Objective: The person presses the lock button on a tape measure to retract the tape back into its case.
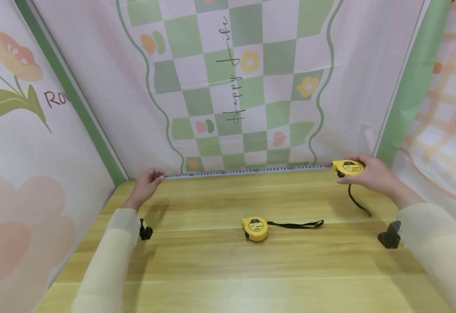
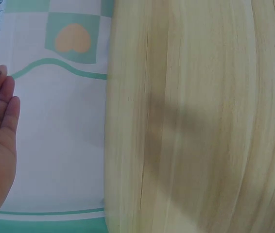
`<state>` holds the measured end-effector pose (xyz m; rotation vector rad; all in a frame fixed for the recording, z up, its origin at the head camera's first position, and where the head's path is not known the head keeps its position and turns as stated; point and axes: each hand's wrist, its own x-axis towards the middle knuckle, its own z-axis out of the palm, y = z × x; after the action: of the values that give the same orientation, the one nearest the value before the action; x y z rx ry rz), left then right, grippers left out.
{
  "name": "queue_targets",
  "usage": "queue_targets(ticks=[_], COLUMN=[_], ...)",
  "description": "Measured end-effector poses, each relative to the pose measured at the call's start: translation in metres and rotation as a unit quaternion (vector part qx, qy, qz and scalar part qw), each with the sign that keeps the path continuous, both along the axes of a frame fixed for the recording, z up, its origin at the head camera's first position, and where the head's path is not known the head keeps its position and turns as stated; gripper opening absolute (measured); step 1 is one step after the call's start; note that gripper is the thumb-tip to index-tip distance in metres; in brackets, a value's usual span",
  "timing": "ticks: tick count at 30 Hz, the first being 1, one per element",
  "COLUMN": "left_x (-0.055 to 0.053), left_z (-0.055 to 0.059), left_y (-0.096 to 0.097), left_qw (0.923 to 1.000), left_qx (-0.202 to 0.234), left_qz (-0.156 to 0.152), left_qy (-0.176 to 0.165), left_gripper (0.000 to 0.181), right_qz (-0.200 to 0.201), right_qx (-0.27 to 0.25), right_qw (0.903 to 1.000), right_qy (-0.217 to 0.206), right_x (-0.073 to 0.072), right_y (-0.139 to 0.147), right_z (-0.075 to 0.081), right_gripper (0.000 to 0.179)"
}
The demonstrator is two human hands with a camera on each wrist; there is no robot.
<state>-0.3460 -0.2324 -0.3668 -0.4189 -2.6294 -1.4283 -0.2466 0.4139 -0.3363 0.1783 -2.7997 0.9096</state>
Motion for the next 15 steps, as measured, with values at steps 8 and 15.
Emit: queue_targets(ticks=[8,15], left_x=[0.0042,0.0050], left_z=[0.0033,0.0050], left_y=[0.0014,0.0047], left_qw=[0.9999,0.9998], left_qx=[0.013,0.018], left_qz=[-0.002,0.000], left_qy=[-0.004,-0.003], left_gripper=[0.025,0.028], right_qz=[-0.013,-0.008], right_qx=[-0.007,-0.023], right_qw=[0.9999,0.9997], right_qy=[-0.001,-0.005], right_x=[0.0022,0.0041], right_y=[-0.0027,-0.0082], right_z=[0.0017,0.0052], right_gripper=[0.086,0.086])
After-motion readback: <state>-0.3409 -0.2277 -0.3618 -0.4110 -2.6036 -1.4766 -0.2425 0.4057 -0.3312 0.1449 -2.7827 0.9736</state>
